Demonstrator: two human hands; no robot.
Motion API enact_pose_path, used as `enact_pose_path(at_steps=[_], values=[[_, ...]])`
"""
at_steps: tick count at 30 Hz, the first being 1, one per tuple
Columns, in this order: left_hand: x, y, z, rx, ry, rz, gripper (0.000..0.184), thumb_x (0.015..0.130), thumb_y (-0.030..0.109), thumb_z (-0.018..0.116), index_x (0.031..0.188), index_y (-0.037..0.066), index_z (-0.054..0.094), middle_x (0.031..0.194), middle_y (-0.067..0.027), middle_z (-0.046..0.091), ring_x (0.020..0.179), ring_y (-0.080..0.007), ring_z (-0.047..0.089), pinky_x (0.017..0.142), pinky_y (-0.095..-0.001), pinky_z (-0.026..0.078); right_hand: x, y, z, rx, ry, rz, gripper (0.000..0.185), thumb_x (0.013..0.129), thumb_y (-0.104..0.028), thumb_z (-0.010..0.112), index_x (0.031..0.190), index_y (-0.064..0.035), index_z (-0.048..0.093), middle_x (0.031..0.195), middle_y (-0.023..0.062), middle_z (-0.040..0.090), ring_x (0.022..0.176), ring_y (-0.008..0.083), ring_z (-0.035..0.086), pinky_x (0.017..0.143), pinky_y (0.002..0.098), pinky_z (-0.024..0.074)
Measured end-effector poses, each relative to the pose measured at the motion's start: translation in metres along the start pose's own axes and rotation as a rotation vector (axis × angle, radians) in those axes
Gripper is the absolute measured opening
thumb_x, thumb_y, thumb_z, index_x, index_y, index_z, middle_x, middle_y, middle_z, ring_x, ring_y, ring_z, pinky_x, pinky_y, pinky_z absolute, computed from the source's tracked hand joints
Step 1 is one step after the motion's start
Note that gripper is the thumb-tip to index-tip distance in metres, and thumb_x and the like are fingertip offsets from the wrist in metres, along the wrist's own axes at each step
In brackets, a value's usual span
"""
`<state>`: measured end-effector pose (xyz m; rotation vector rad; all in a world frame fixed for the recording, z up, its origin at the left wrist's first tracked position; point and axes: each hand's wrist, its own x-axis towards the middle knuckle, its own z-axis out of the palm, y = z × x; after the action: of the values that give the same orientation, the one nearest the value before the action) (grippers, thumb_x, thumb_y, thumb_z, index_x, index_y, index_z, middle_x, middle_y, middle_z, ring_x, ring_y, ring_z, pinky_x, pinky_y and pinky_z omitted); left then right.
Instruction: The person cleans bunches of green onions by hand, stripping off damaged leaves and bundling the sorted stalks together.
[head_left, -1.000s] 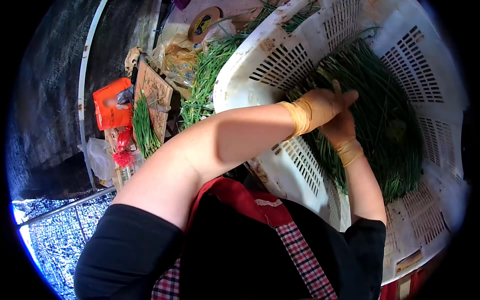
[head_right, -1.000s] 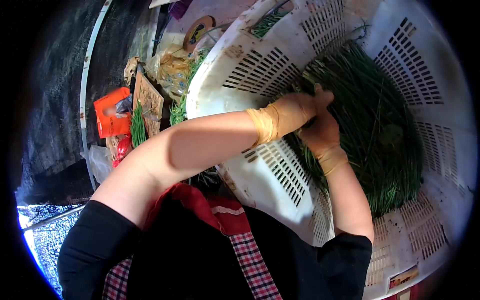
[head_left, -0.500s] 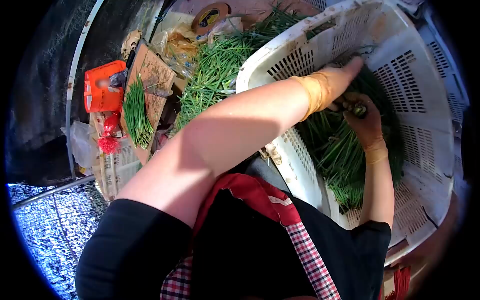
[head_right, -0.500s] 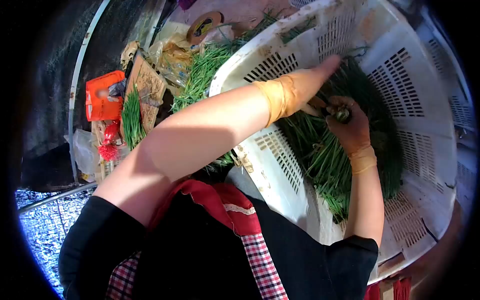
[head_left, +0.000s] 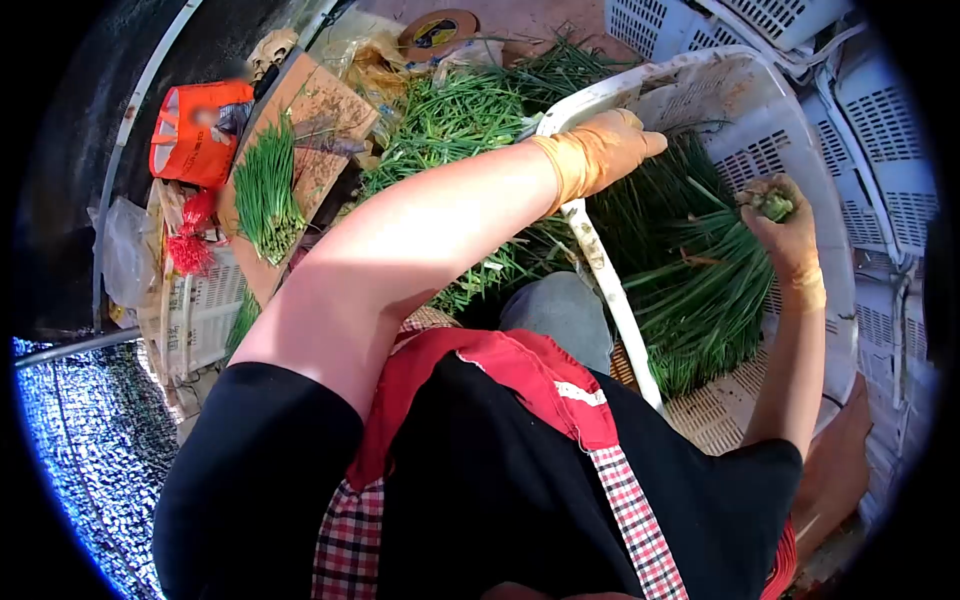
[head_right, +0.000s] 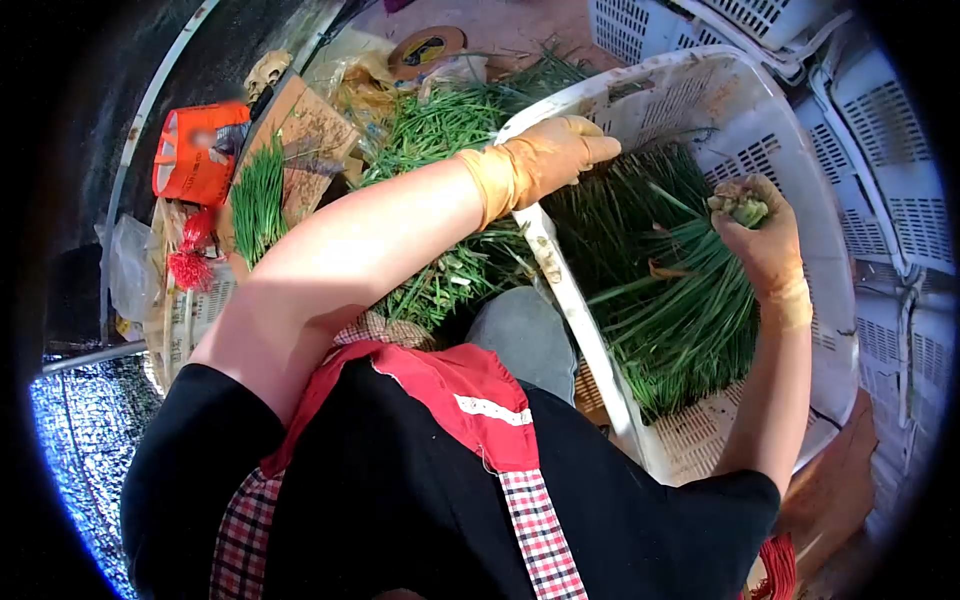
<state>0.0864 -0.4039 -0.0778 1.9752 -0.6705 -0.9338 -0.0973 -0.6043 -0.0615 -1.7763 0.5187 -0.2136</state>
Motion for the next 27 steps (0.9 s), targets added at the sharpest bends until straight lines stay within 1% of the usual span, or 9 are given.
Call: enact_pose_path(at_steps=[4,8,10,13,17,22,23,24,27], values=[[-0.040,0.008,-0.035,0.090,0.079,0.331,0.054,0.081,0.038,0.062,0.114,-0.004,0.054,0.100,-0.0110,0.061,0.092,-0.0197,0.055,0.084,-0.0294,0.043,-0.017,-0.073,-0.019,0.076,-0.031,-0.274,0.024,0.072,0.002,0.065,0.094,-0.0024,0.059,0.090,0.0013,0.061,0.082,0.0099,0.056,0.075,0.0242,0.0457],[-0.104,0.024,-0.091,-0.133,0.126,0.387,0.069,0.077,0.035,0.069,0.127,-0.003,0.043,0.123,-0.0149,0.051,0.115,-0.0198,0.046,0.099,-0.0298,0.034,-0.003,-0.138,0.010,-0.311,0.155,-0.473,0.022,0.075,-0.004,0.066,0.096,-0.0021,0.058,0.092,0.0024,0.062,0.084,0.0111,0.058,0.078,0.0252,0.0471],[-0.133,0.037,-0.127,-0.126,-0.010,0.741,0.086,0.072,0.031,0.076,0.137,0.004,0.028,0.133,-0.0137,0.042,0.122,-0.0197,0.041,0.105,-0.0334,0.029,-0.012,-0.180,0.045,-0.462,0.198,-0.761,0.026,0.076,-0.008,0.068,0.099,-0.0022,0.058,0.092,0.0033,0.063,0.085,0.0117,0.059,0.076,0.0249,0.0488],[-0.175,0.043,-0.155,0.438,0.396,1.190,0.089,0.067,0.028,0.080,0.137,0.006,0.029,0.130,-0.0099,0.046,0.118,-0.0181,0.045,0.102,-0.0342,0.033,-0.034,-0.235,0.120,-0.415,0.039,-0.965,0.034,0.075,-0.007,0.069,0.106,-0.0024,0.057,0.095,0.0060,0.063,0.087,0.0122,0.059,0.078,0.0257,0.0490],[-0.228,0.027,-0.170,-0.176,0.047,0.918,0.104,0.056,0.021,0.086,0.137,0.006,0.022,0.124,-0.0101,0.049,0.115,-0.0187,0.046,0.098,-0.0349,0.038,-0.045,-0.275,0.203,0.071,-0.401,-0.877,0.035,0.076,-0.007,0.067,0.108,-0.0010,0.057,0.095,0.0084,0.063,0.086,0.0142,0.060,0.077,0.0270,0.0497],[-0.283,-0.036,-0.157,-0.734,-0.083,0.577,0.077,0.058,0.039,0.082,0.119,0.006,0.050,0.100,-0.0046,0.060,0.094,-0.0139,0.057,0.086,-0.0308,0.046,-0.034,-0.276,0.294,0.718,-0.849,-0.406,0.039,0.073,-0.012,0.066,0.109,0.0010,0.055,0.093,0.0124,0.063,0.081,0.0200,0.062,0.075,0.0330,0.0513],[-0.289,-0.048,-0.144,-0.904,-0.154,0.545,0.074,0.062,0.038,0.080,0.121,0.005,0.048,0.099,-0.0052,0.060,0.091,-0.0143,0.058,0.082,-0.0301,0.049,-0.031,-0.264,0.307,0.720,-0.879,-0.347,0.042,0.073,-0.014,0.066,0.111,0.0006,0.054,0.094,0.0134,0.063,0.081,0.0215,0.062,0.076,0.0345,0.0511],[-0.297,-0.059,-0.134,-1.082,-0.239,0.454,0.089,0.062,0.041,0.079,0.132,0.005,0.038,0.125,-0.0125,0.051,0.109,-0.0185,0.052,0.093,-0.0340,0.044,-0.027,-0.253,0.316,0.719,-0.904,-0.283,0.045,0.074,-0.017,0.066,0.112,0.0002,0.053,0.095,0.0144,0.063,0.080,0.0229,0.062,0.076,0.0359,0.0509],[-0.313,-0.113,-0.118,-1.563,-0.306,0.251,0.074,0.072,0.031,0.074,0.133,0.007,0.039,0.123,-0.0145,0.053,0.110,-0.0241,0.054,0.098,-0.0396,0.042,-0.027,-0.216,0.352,0.710,-0.886,-0.036,0.045,0.079,-0.023,0.063,0.117,-0.0015,0.050,0.104,0.0143,0.061,0.092,0.0235,0.059,0.085,0.0357,0.0474]])
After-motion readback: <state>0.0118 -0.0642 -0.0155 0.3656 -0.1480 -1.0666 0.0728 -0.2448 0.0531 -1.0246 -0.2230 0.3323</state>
